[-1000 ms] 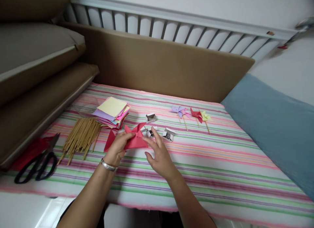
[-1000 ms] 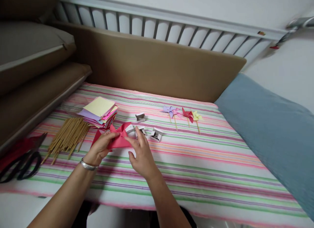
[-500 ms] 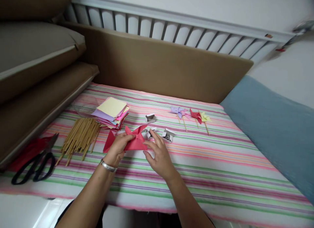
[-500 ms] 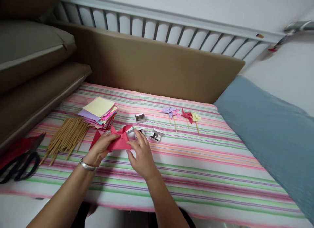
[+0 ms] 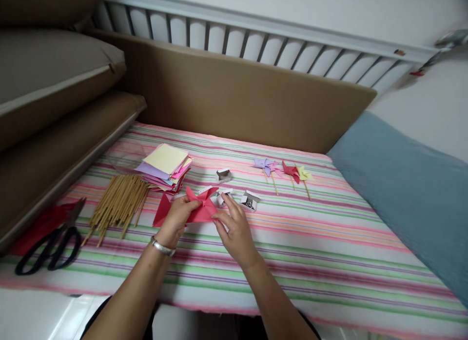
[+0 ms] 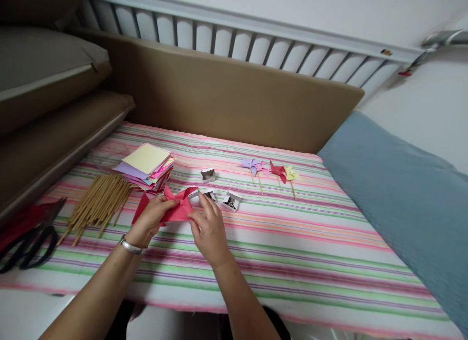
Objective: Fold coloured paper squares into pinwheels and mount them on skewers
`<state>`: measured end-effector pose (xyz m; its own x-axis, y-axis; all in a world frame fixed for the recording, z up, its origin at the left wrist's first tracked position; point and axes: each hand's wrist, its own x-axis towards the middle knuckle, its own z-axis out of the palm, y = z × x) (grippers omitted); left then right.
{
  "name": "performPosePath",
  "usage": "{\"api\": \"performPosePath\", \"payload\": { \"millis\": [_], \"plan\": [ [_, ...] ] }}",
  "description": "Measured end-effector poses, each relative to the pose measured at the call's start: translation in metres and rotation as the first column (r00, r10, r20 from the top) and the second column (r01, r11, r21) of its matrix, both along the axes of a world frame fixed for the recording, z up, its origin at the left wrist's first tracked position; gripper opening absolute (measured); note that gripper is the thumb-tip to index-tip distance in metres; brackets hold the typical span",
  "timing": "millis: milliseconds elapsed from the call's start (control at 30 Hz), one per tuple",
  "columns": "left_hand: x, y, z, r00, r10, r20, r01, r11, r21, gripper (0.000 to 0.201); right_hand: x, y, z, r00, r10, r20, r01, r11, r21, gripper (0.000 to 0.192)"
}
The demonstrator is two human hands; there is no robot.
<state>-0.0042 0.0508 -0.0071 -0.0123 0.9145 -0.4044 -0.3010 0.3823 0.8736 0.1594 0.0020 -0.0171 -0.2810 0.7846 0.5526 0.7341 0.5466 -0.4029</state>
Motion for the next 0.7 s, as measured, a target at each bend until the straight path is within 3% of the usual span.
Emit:
{"api": "performPosePath", "payload": {
  "millis": [267,433,700],
  "plan": [
    [0.0019,-0.0003,0.0019,1.0,-0.002,-0.016,0.002,1.0,-0.001,0.013,-0.0005,0.0011,-0.0029,0.999,-0.054,0.005,0.055,0.997,-0.047,0.018],
    [-0.0005,-0.0001,0.0009,1.0,-0.017,0.013,0.017,0.999,0.03,0.013,0.0011,0.0007,-0.0023,1.0,-0.025,-0.015,0.023,0.997,-0.073,0.027],
    [0.0005,0.0008,-0.0039,0.999,-0.026,0.043,0.024,0.998,0.051,0.014,-0.0005,0.0004,-0.0008,0.997,-0.042,-0.071,0.04,0.999,-0.025,0.017]
  ]
}}
